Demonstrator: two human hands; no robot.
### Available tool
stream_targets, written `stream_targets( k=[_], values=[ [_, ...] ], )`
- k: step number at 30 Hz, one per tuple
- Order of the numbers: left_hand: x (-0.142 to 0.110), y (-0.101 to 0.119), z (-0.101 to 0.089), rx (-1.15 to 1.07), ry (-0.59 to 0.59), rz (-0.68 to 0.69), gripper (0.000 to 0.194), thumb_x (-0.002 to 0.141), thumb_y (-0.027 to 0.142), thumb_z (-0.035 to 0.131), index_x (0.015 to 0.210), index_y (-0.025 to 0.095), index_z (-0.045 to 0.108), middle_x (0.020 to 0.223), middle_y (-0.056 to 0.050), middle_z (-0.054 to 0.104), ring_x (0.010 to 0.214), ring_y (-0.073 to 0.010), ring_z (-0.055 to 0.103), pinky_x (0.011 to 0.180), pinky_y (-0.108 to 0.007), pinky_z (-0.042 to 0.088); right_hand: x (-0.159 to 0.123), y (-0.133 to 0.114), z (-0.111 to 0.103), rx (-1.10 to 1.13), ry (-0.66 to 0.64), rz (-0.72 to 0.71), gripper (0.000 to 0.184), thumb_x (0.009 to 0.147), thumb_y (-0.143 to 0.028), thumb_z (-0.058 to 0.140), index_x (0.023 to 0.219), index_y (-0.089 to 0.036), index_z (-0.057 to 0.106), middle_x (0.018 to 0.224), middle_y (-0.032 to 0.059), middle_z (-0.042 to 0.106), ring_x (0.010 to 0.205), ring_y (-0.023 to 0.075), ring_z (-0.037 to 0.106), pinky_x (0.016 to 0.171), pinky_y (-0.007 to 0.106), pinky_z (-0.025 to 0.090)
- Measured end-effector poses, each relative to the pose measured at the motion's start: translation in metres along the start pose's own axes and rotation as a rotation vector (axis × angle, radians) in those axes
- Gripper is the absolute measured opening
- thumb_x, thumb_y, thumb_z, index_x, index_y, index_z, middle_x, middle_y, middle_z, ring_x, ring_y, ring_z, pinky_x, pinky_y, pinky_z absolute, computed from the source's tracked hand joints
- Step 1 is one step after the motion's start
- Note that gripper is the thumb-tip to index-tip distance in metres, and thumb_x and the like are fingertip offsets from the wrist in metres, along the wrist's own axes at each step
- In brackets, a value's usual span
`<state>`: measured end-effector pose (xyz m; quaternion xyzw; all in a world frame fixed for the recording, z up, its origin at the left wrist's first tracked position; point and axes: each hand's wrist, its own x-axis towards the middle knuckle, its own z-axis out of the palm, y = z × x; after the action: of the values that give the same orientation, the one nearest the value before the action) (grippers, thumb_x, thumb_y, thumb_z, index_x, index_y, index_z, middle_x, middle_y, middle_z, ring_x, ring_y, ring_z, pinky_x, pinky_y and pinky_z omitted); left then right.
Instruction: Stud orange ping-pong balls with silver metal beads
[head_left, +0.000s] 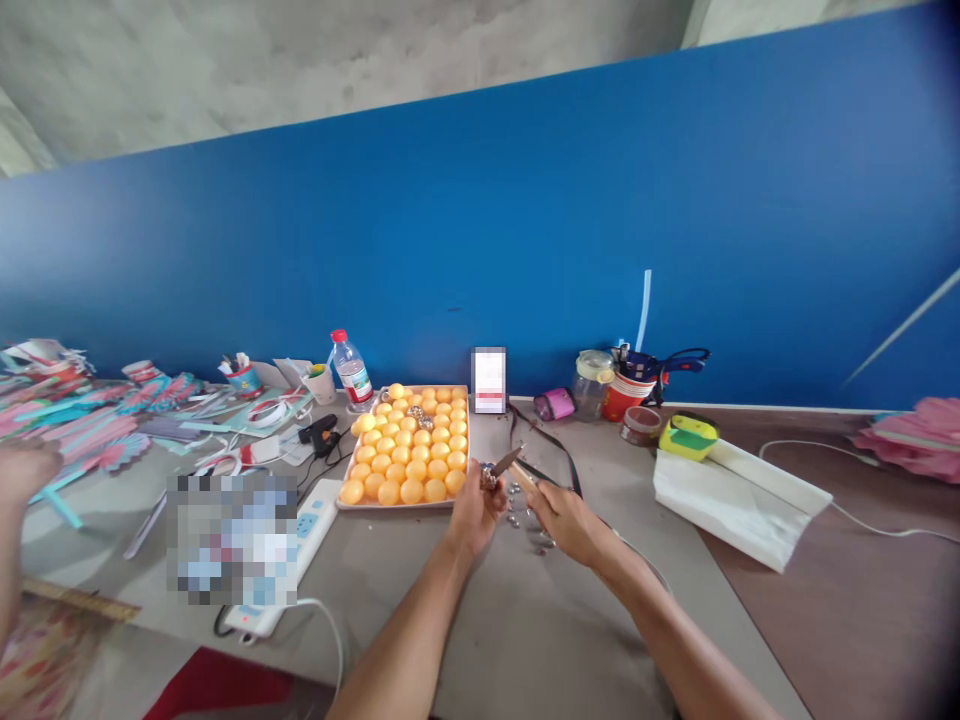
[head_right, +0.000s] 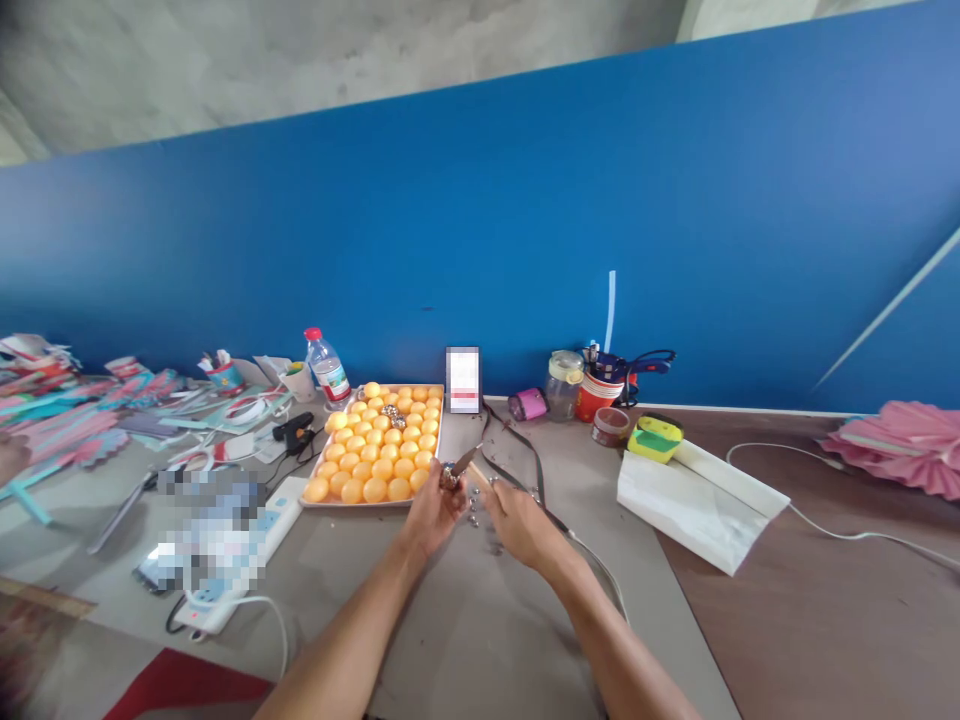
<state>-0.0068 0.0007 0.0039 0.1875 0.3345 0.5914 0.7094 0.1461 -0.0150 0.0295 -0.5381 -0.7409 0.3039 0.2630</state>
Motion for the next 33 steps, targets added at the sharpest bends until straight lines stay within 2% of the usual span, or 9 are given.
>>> stream_targets(
  k=[5, 10, 15, 20, 24, 30, 33],
  values=[
    [-0.002, 0.002, 0.000, -0.036, -0.074, 0.053, 0.038, 0.075, 0.053, 0.060, 0.071, 0.016, 0.048, 0.063, -0.002, 0.061, 0.043, -0.0071, 0.046, 0.048, -0.021, 0.037, 0.001, 0.007, 0.000, 0.146, 0.064, 0.043, 0.032, 0.090, -0.041, 0.028, 0.075, -0.021, 0.047, 0.054, -0.0039, 0.047, 0.046, 0.0107, 0.041, 0.047, 0.022, 0.029],
    [-0.001, 0.003, -0.004, -0.081, -0.063, -0.033, 0.031, 0.079, 0.046, 0.059, 0.078, 0.015, 0.053, 0.063, 0.000, 0.059, 0.044, -0.0074, 0.047, 0.049, -0.022, 0.039, 0.001, 0.001, 0.003, 0.002, 0.028, -0.014, 0.025, 0.086, -0.033, 0.037, 0.065, -0.021, 0.043, 0.055, -0.0018, 0.048, 0.049, 0.0111, 0.040, 0.049, 0.024, 0.026],
    [-0.002, 0.004, -0.004, -0.099, -0.126, 0.003, 0.029, 0.078, 0.044, 0.061, 0.083, 0.016, 0.055, 0.070, -0.003, 0.063, 0.049, -0.0092, 0.052, 0.051, -0.022, 0.041, 0.001, 0.001, 0.001, 0.111, 0.069, 0.014, 0.031, 0.090, -0.040, 0.030, 0.070, -0.020, 0.045, 0.055, -0.0033, 0.047, 0.049, 0.0107, 0.041, 0.048, 0.022, 0.027],
    [-0.002, 0.003, -0.002, -0.086, -0.034, -0.059, 0.031, 0.080, 0.045, 0.058, 0.073, 0.016, 0.051, 0.062, -0.001, 0.059, 0.044, -0.0069, 0.046, 0.048, -0.021, 0.038, 0.004, 0.005, 0.005, 0.044, 0.066, -0.015, 0.026, 0.086, -0.033, 0.038, 0.064, -0.021, 0.044, 0.053, -0.0019, 0.047, 0.048, 0.0117, 0.040, 0.049, 0.025, 0.027],
    [-0.002, 0.002, 0.000, -0.078, -0.058, -0.003, 0.032, 0.077, 0.046, 0.062, 0.074, 0.016, 0.051, 0.064, -0.002, 0.060, 0.045, -0.0075, 0.047, 0.048, -0.021, 0.038, 0.006, 0.009, 0.007, 0.187, 0.072, 0.029, 0.032, 0.089, -0.040, 0.029, 0.071, -0.020, 0.047, 0.052, -0.0035, 0.046, 0.045, 0.0114, 0.041, 0.047, 0.024, 0.028],
    [-0.002, 0.000, -0.003, -0.076, -0.055, -0.061, 0.031, 0.083, 0.044, 0.054, 0.073, 0.015, 0.050, 0.063, -0.001, 0.059, 0.043, -0.0073, 0.045, 0.049, -0.022, 0.039, 0.008, 0.010, 0.008, 0.033, 0.039, 0.015, 0.028, 0.087, -0.035, 0.035, 0.065, -0.020, 0.044, 0.056, -0.0009, 0.049, 0.050, 0.0122, 0.044, 0.050, 0.024, 0.028],
    [-0.003, 0.001, -0.003, -0.094, -0.115, -0.042, 0.029, 0.082, 0.044, 0.056, 0.087, 0.016, 0.054, 0.068, -0.002, 0.061, 0.046, -0.0083, 0.047, 0.049, -0.022, 0.039, 0.011, 0.012, 0.000, 0.036, 0.064, 0.072, 0.031, 0.089, -0.037, 0.031, 0.069, -0.021, 0.046, 0.055, -0.0008, 0.051, 0.050, 0.0130, 0.046, 0.049, 0.024, 0.029]
  ],
)
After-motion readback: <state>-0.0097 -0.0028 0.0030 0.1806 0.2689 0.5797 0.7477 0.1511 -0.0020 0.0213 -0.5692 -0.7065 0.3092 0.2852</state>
